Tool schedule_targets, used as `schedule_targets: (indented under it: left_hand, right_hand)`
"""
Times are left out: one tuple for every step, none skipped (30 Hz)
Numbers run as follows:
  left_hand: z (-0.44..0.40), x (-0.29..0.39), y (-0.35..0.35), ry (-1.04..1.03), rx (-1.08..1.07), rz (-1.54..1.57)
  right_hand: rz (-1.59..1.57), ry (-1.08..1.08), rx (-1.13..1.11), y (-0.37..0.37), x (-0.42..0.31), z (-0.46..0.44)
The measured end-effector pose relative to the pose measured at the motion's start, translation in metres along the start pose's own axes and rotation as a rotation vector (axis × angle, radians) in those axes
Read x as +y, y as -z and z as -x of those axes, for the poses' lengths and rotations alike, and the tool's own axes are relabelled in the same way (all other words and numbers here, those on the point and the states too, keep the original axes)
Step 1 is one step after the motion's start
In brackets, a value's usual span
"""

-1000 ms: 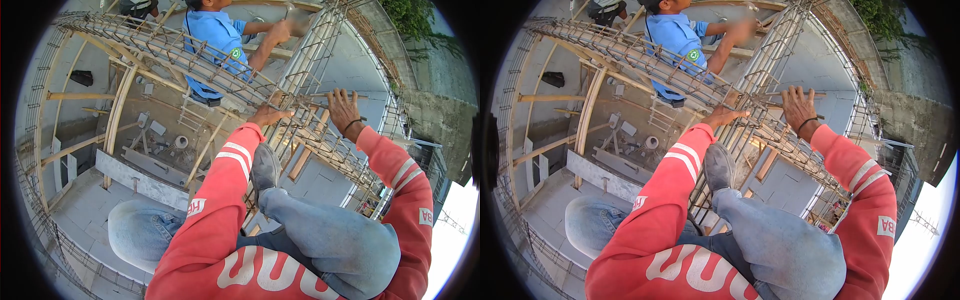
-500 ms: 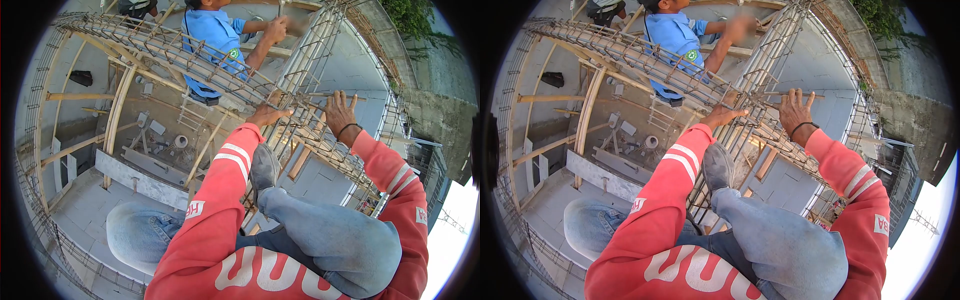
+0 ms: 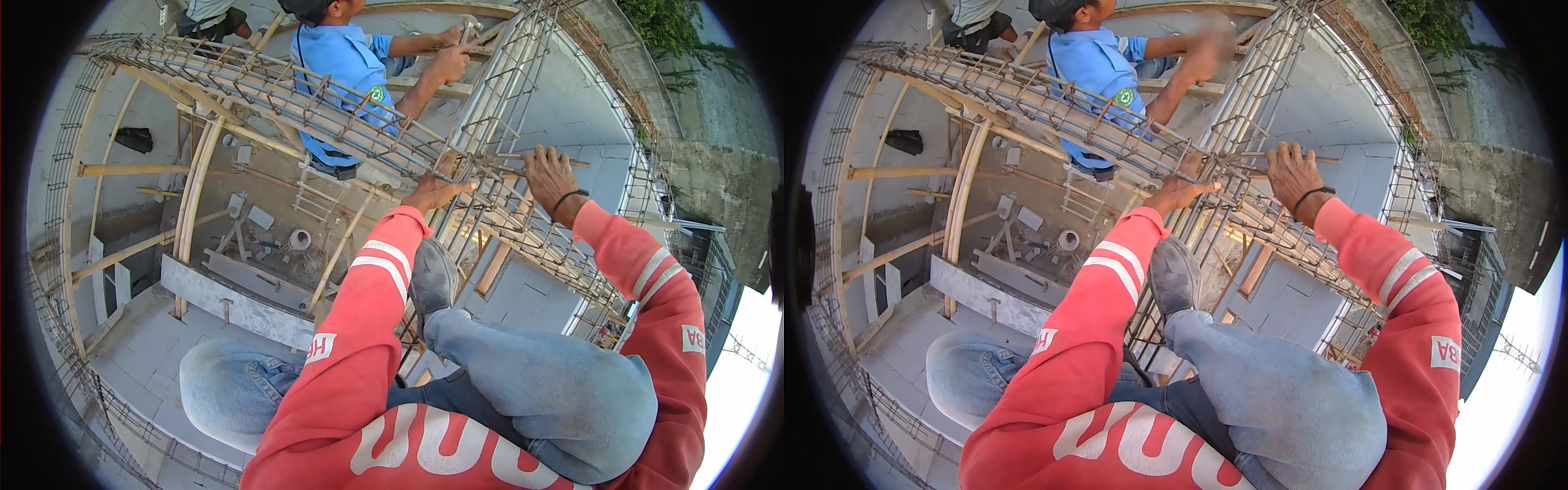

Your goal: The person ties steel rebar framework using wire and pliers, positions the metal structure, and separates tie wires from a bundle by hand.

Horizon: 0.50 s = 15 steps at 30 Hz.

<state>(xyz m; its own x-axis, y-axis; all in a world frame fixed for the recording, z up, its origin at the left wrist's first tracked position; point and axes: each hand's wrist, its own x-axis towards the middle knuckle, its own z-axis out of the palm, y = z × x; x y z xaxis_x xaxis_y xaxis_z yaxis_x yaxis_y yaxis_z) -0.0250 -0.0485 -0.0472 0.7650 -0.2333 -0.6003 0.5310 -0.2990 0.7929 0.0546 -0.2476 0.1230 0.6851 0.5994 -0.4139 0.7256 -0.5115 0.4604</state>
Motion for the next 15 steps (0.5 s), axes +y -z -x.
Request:
schedule_targets:
  left_hand:
    - [-0.001, -0.002, -0.001, -0.088, 0.018, 0.018]
    - [-0.003, -0.003, -0.002, -0.085, 0.017, 0.018]
    - [-0.007, -0.004, -0.002, -0.119, 0.022, 0.007]
    - [-0.009, -0.006, -0.003, -0.151, 0.025, -0.003]
    - [-0.004, -0.003, 0.000, -0.148, 0.024, -0.002]
    - [0.000, 0.001, 0.002, -0.129, 0.007, -0.006]
    - [0.004, 0.006, 0.005, -0.113, -0.008, -0.009]
    - [-0.004, -0.001, -0.001, -0.116, -0.010, -0.008]
    - [-0.019, -0.014, -0.010, -0.143, 0.032, -0.022]
    - [-0.028, -0.022, -0.014, -0.170, 0.075, -0.036]
    - [-0.027, -0.020, -0.012, -0.171, 0.077, -0.036]
    - [-0.023, -0.016, -0.009, -0.197, 0.060, -0.004]
    - [-0.019, -0.013, -0.005, -0.221, 0.044, 0.029]
    - [-0.015, -0.011, -0.004, -0.212, 0.043, 0.030]
    - [-0.012, -0.009, -0.002, -0.185, 0.037, 0.034]
  right_hand:
    - [-0.001, 0.000, 0.000, -0.001, 0.004, -0.001]
    - [0.022, 0.045, -0.014, 0.000, 0.007, -0.002]
    - [0.045, 0.091, -0.026, -0.001, 0.010, -0.005]
    - [0.042, 0.095, -0.027, -0.003, 0.014, -0.008]
    - [0.052, 0.135, 0.009, -0.005, 0.019, -0.010]
    - [0.062, 0.174, 0.042, -0.007, 0.022, -0.010]
    - [0.063, 0.174, 0.039, -0.009, 0.023, -0.010]
    - [0.045, 0.175, 0.032, -0.011, 0.024, -0.011]
    - [0.028, 0.176, 0.028, -0.011, 0.025, -0.013]
    - [0.030, 0.176, 0.031, -0.008, 0.029, -0.018]
    - [-0.039, 0.202, -0.084, -0.004, 0.034, -0.026]
    - [-0.110, 0.228, -0.200, 0.001, 0.040, -0.035]
    - [-0.111, 0.232, -0.198, 0.006, 0.047, -0.049]
    - [-0.125, 0.341, -0.267, 0.012, 0.052, -0.063]
    - [-0.139, 0.453, -0.337, 0.021, 0.054, -0.071]
